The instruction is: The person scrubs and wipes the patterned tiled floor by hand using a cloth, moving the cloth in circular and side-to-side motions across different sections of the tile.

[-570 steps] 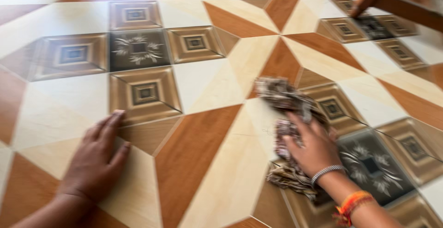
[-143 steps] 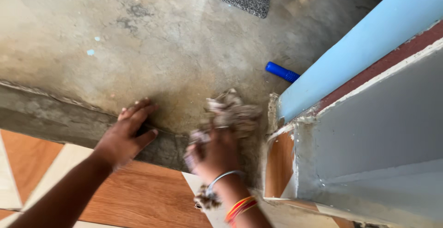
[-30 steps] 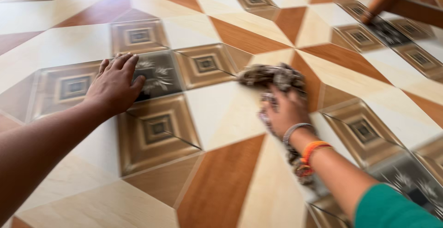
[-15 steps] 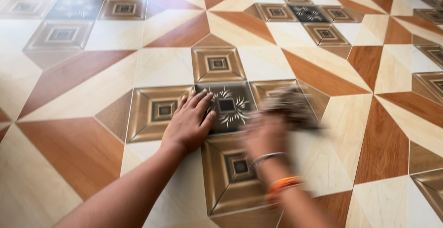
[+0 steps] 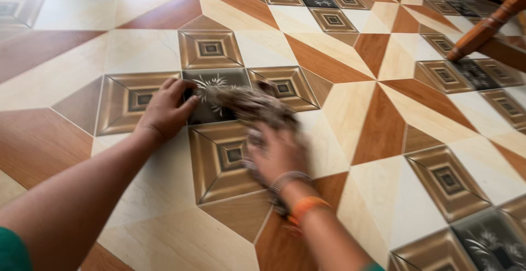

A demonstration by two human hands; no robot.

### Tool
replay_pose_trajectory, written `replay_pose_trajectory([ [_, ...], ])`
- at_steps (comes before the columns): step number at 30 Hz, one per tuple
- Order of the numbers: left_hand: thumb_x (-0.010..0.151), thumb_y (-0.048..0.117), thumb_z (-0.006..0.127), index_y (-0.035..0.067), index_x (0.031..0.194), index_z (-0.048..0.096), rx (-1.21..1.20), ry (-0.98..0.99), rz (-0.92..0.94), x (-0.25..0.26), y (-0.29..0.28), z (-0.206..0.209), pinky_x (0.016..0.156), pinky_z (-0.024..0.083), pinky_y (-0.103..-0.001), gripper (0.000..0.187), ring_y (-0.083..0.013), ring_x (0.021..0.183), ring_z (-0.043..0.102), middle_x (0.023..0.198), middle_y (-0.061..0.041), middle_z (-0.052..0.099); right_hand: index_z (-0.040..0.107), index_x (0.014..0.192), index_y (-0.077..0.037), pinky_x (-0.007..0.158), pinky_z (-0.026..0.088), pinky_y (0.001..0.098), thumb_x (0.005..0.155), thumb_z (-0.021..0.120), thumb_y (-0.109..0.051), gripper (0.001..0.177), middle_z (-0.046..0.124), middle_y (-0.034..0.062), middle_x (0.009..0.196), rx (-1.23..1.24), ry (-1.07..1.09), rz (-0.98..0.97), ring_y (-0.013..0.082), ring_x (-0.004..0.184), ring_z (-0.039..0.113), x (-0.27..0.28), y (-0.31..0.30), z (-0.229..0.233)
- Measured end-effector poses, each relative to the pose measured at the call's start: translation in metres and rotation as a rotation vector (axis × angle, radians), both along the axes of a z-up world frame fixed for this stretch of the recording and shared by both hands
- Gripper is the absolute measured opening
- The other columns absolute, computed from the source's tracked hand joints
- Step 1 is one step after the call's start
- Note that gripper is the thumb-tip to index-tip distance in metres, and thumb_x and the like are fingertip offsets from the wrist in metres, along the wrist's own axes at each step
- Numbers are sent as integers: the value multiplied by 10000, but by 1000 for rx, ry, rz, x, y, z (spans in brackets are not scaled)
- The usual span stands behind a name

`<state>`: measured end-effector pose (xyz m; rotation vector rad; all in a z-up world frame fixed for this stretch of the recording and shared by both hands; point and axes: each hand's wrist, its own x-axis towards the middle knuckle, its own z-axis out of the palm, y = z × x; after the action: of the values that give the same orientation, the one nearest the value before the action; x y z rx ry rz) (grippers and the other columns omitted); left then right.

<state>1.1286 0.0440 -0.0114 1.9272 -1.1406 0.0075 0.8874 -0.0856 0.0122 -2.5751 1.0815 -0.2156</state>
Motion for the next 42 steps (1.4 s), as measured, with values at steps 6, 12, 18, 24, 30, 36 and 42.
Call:
replay_pose_trajectory([
  [6,949,299,580,108,1257,645,11,138,129,1,8,15,1042,440,-467,368,-338,1235,565,1336,-125,594,476,1495,-407,1149,350,553,844,649,-580,695,654,94,1304,-97,139,-420,298,1278,612,-188,-55,-26],
  [12,964,271,626,52,1288,646,33,-325,334,31,46,-9,1151,327,-510,391,-354,1318,496,1375,-166,580,407,1527,-368,1117,257,576,799,699,-625,826,426,325,1440,-316,132,-482,495,1346,412,-196,-53,-50],
  [18,971,279,596,80,1308,628,-31,102,229,28,63,-6,1088,439,-432,393,-332,1278,542,1403,-138,564,459,1522,-255,1059,393,559,809,667,-614,824,520,288,1355,-265,-17,-157,447,1283,501,-110,83,-53],
  [24,981,214,582,96,1204,701,-185,110,137,30,83,4,1079,453,-400,280,-303,1265,577,1322,-115,630,543,1485,-223,1168,276,599,876,633,-616,731,468,273,1476,-82,-209,402,452,1390,430,2,237,-53],
  [30,995,222,586,101,1242,698,84,42,100,36,131,18,1067,452,-411,296,-319,1244,576,1315,-123,632,652,1367,-159,1282,179,624,991,586,-596,580,433,224,1597,-79,-227,584,424,1511,363,49,245,-33],
  [36,983,249,574,108,1404,583,164,-14,244,8,166,38,1079,427,-459,444,-363,1301,519,1472,-146,531,577,1403,-308,1107,296,609,876,610,-505,563,406,140,1554,-116,-29,261,364,1439,338,46,107,-8],
  [42,982,283,557,130,1490,475,322,-135,130,-15,138,19,1217,270,-448,538,-318,1477,300,1599,-93,394,551,1494,-279,965,517,522,906,604,-586,665,681,178,1199,-273,131,-52,348,1123,650,-85,-48,-44],
])
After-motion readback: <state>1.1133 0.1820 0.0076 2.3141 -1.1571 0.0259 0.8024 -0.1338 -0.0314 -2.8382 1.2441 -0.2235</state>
